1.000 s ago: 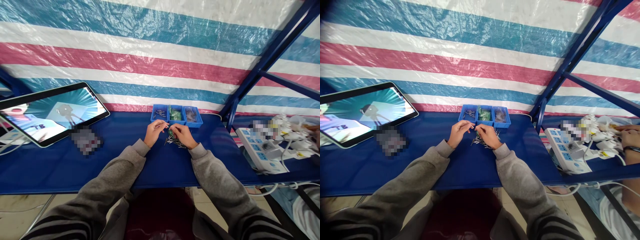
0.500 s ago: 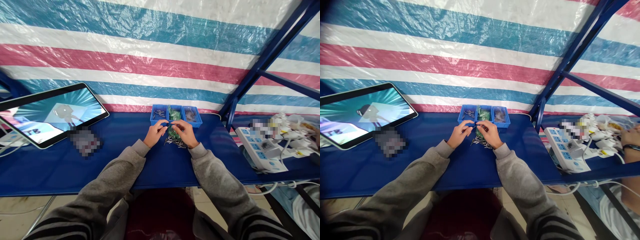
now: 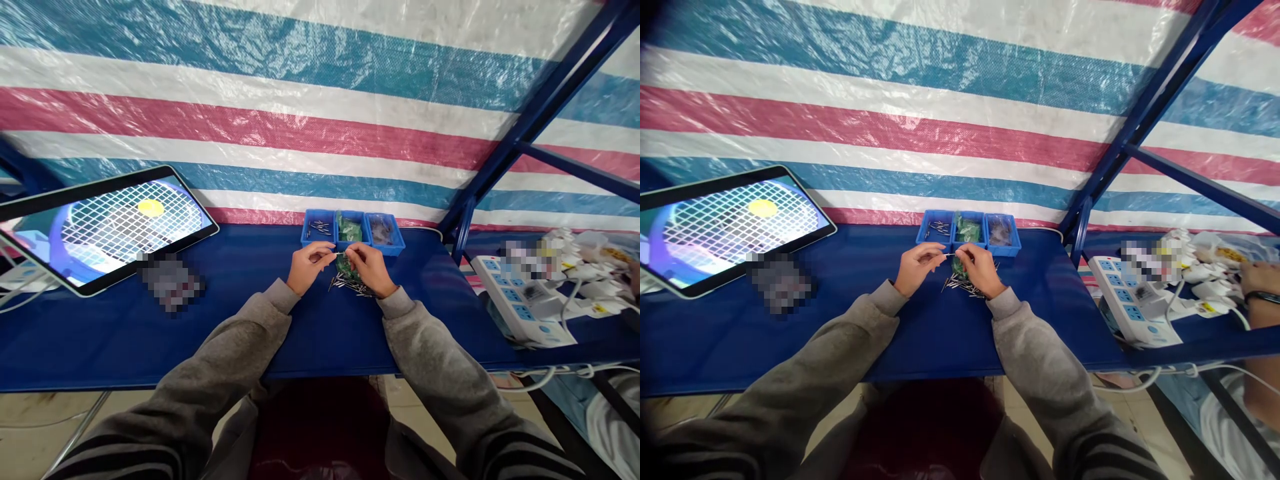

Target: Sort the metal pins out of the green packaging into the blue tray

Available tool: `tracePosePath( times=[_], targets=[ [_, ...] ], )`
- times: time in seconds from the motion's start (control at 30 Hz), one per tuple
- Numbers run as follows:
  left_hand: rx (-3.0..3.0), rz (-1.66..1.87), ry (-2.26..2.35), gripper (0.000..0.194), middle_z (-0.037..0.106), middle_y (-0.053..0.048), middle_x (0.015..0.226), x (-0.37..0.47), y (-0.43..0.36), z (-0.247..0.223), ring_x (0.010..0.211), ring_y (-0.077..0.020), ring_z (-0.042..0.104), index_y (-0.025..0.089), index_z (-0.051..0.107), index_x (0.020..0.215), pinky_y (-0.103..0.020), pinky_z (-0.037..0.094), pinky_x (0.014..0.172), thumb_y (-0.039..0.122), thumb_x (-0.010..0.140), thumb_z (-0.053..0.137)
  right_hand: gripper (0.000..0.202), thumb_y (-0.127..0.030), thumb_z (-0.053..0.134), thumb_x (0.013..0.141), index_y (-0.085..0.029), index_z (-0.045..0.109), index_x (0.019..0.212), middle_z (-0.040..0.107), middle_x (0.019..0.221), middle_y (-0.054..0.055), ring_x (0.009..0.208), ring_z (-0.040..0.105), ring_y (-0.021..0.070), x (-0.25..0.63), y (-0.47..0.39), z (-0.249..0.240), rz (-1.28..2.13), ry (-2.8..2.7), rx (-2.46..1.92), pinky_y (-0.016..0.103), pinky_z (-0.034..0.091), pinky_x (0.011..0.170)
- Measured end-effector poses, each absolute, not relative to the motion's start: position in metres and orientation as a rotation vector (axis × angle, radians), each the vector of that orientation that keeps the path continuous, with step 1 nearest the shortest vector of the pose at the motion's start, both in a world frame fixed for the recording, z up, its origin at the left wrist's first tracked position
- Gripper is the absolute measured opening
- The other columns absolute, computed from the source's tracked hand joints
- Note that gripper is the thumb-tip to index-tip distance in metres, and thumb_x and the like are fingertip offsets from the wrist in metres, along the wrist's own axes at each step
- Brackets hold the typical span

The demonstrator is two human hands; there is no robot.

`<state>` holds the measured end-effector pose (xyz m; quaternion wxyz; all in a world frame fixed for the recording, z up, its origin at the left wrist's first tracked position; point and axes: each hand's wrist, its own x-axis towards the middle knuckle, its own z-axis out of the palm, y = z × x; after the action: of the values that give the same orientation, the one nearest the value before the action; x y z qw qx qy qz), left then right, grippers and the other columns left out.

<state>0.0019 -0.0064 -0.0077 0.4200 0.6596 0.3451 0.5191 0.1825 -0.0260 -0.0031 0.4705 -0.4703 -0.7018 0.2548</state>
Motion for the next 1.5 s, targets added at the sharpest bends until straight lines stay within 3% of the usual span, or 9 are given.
tracePosePath(
  times=[0.1, 0.27, 0.53, 0.87, 1.5],
  targets=[
    [1.615, 1.324, 0.868, 0.033, 0.07, -0.006, 0.075, 0.0038, -0.0059, -0.0095, 0.057, -0.0128, 0.058, 0.014, 0.072, 0.082, -0.025, 0.049, 0.05, 0.045, 0.072, 0.076, 0.041, -0.057, 0.046, 0.092, -0.021, 0.056, 0.074, 0.052, 0.054, -0.003, 0.05, 0.051, 0.014, 0.1819, -0.0266, -0.0025, 0.629, -1.711, -1.165, 0.028, 0.042, 0.057],
    [1.587, 1.318, 0.871, 0.03, 0.072, -0.006, 0.076, 0.0048, -0.0057, -0.0104, 0.06, -0.0144, 0.062, 0.014, 0.074, 0.081, -0.026, 0.053, 0.053, 0.042, 0.07, 0.078, 0.045, -0.062, 0.045, 0.09, -0.021, 0.056, 0.072, 0.051, 0.054, -0.002, 0.05, 0.051, 0.0143, 0.1811, -0.0267, -0.0031, 0.661, -1.694, -1.167, 0.028, 0.04, 0.055],
    [1.596, 1.346, 0.907, 0.028, 0.071, -0.005, 0.075, 0.0039, -0.005, -0.0078, 0.059, -0.0135, 0.062, 0.014, 0.074, 0.081, -0.024, 0.051, 0.052, 0.041, 0.072, 0.076, 0.043, -0.057, 0.046, 0.092, -0.02, 0.057, 0.073, 0.052, 0.055, -0.002, 0.05, 0.051, 0.0132, 0.1814, -0.028, -0.0008, 0.632, -1.733, -1.175, 0.027, 0.04, 0.056],
    [1.592, 1.362, 0.908, 0.03, 0.068, -0.004, 0.067, 0.0032, -0.0071, -0.0036, 0.055, -0.0113, 0.058, 0.013, 0.071, 0.077, -0.023, 0.048, 0.052, 0.043, 0.076, 0.072, 0.021, -0.039, 0.058, 0.087, -0.019, 0.062, 0.084, 0.059, 0.07, 0.001, 0.058, 0.052, 0.0128, 0.1818, -0.0278, -0.0017, 0.636, -1.712, -1.104, 0.025, 0.043, 0.054],
    [1.766, 1.433, 1.059, 0.035, 0.06, 0.001, 0.051, 0.0023, -0.0083, -0.005, 0.047, -0.0098, 0.053, 0.015, 0.067, 0.062, -0.021, 0.043, 0.049, 0.045, 0.08, 0.067, 0.024, -0.041, 0.059, 0.087, -0.019, 0.063, 0.081, 0.063, 0.072, 0.003, 0.063, 0.057, 0.0142, 0.1799, -0.0286, -0.0027, 0.619, -1.785, -1.058, 0.026, 0.044, 0.059]
  ],
)
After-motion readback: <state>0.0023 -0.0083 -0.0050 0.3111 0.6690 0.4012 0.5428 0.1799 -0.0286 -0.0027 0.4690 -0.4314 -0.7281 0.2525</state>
